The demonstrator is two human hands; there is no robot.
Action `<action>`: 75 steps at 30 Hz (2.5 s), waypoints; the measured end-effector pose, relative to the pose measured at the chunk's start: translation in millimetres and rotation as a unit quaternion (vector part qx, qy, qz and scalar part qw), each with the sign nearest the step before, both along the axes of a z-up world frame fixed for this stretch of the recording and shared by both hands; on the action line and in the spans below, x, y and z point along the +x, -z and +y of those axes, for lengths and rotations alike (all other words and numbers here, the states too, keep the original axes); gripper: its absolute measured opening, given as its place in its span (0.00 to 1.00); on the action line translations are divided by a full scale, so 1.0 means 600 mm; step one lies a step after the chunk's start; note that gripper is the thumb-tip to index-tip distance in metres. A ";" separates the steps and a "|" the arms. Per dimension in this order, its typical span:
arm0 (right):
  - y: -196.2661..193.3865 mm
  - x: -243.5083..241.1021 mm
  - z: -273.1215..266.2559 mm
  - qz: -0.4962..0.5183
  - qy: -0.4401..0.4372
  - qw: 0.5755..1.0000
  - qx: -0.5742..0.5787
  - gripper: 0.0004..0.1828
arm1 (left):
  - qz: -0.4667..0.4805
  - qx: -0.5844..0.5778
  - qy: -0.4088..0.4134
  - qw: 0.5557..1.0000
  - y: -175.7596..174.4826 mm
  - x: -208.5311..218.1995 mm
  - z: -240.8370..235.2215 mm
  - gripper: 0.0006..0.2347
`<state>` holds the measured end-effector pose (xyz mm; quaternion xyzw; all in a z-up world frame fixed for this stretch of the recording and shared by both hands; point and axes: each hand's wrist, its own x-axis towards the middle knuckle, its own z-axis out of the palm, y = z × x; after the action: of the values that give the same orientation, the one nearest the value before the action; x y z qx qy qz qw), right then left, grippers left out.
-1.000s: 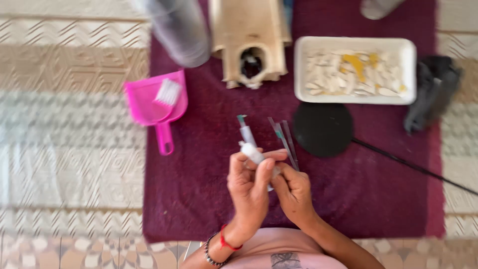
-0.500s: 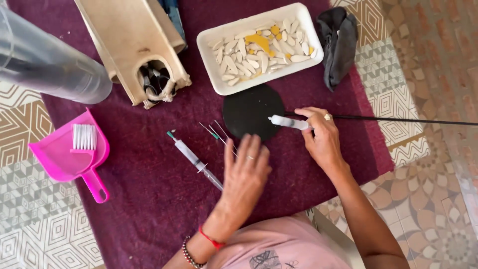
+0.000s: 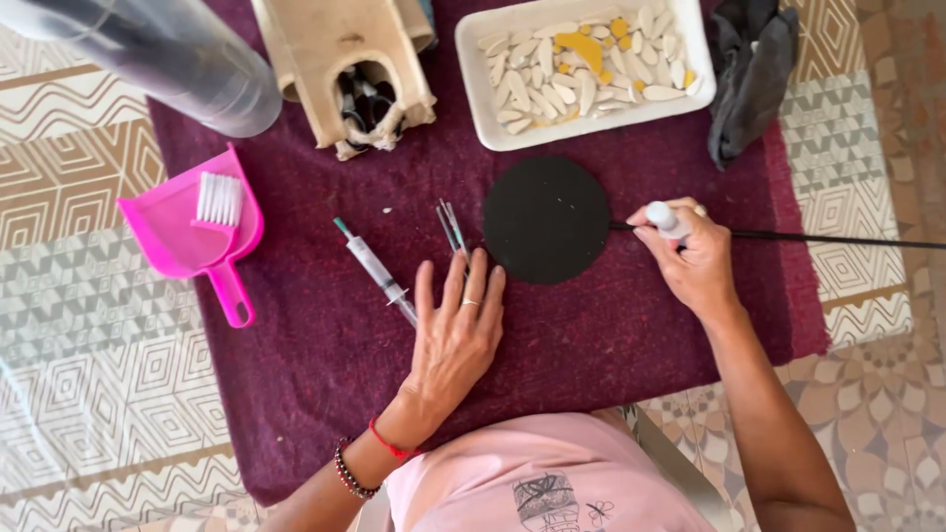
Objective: The person retrieves tools from a cloth pouch, then assembles small white and yellow decorative pieces on a black circular base. They apply a liquid from a spray bottle and wipe the pieces with a cloth, arranging them into a small cluster.
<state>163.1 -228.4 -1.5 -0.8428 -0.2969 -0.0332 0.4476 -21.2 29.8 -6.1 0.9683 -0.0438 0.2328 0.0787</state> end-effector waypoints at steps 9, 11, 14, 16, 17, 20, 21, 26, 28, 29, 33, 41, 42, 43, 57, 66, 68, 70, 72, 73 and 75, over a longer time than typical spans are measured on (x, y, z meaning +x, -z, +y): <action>-0.003 -0.008 -0.047 0.067 0.013 0.992 -0.102 0.05 | 0.056 0.071 -0.011 0.996 -0.029 -0.033 0.027 0.20; -0.006 -0.014 -0.038 0.055 0.016 0.993 -0.103 0.07 | 0.056 0.086 -0.041 0.994 -0.030 -0.041 0.040 0.20; -0.001 -0.026 -0.020 0.058 0.015 0.994 -0.096 0.06 | 0.062 0.075 -0.076 0.992 -0.032 -0.040 0.066 0.19; 0.009 -0.026 -0.004 0.043 -0.004 0.997 -0.057 0.07 | 0.033 0.084 -0.091 0.992 -0.026 -0.035 0.086 0.17; 0.014 -0.032 -0.002 0.033 -0.019 0.999 -0.022 0.08 | 0.008 0.089 -0.102 0.991 -0.024 -0.036 0.094 0.15; 0.007 -0.033 0.015 0.019 -0.032 0.999 -0.011 0.09 | 0.006 0.070 -0.119 0.990 -0.034 -0.025 0.108 0.15; 0.001 -0.034 0.019 0.015 -0.029 0.999 -0.008 0.09 | 0.002 0.073 -0.116 0.991 -0.038 -0.015 0.102 0.15; -0.026 -0.043 0.022 0.004 -0.061 0.998 -0.014 0.08 | 0.019 -0.014 0.030 0.999 -0.046 0.045 0.063 0.16; -0.025 -0.045 0.007 0.020 -0.062 0.998 -0.021 0.08 | 0.024 -0.004 0.044 0.999 -0.047 0.050 0.071 0.15; -0.024 -0.044 0.001 0.035 -0.068 0.997 -0.026 0.09 | 0.029 0.009 0.051 0.998 -0.047 0.055 0.077 0.15; -0.019 -0.016 -0.030 0.070 -0.017 0.995 -0.075 0.17 | 0.039 0.056 0.044 0.997 -0.052 0.049 0.099 0.14; -0.022 0.018 -0.009 -0.162 -0.046 0.949 -0.265 0.20 | 0.014 0.059 -0.021 0.998 -0.060 0.112 0.100 0.08; -0.014 0.030 -0.007 -0.162 -0.045 0.949 -0.265 0.20 | 0.013 0.059 -0.021 0.998 -0.067 0.136 0.090 0.08; -0.006 0.038 -0.008 -0.178 -0.057 0.952 -0.244 0.19 | -0.003 0.051 -0.005 0.999 -0.074 0.156 0.078 0.09; 0.015 0.194 -0.008 -0.379 -0.009 0.894 -0.237 0.05 | -0.080 0.049 0.064 0.994 -0.027 0.264 0.069 0.05; -0.044 0.223 0.077 -0.188 -0.056 0.972 -0.128 0.07 | -0.024 0.006 0.084 0.996 -0.060 0.217 0.098 0.05; -0.037 0.244 0.116 -0.167 -0.042 0.962 -0.214 0.04 | -0.033 0.015 0.073 0.997 -0.072 0.219 0.091 0.04; -0.036 0.251 0.136 -0.177 -0.048 0.959 -0.218 0.08 | -0.032 0.001 0.076 0.997 -0.072 0.216 0.092 0.03; -0.034 0.256 0.154 -0.186 -0.058 0.956 -0.220 0.12 | -0.029 -0.013 0.075 0.997 -0.070 0.211 0.092 0.03; -0.033 0.253 0.157 -0.193 -0.044 0.951 -0.237 0.12 | -0.019 -0.018 0.082 0.996 -0.069 0.206 0.090 0.04; -0.025 0.245 0.159 -0.199 -0.035 0.946 -0.252 0.13 | -0.007 -0.022 0.083 0.996 -0.069 0.194 0.084 0.05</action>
<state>310.1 -133.3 13.3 -0.8933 -0.4083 -0.1088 0.1531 95.0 80.3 35.1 0.9577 -0.1198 0.2330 0.1192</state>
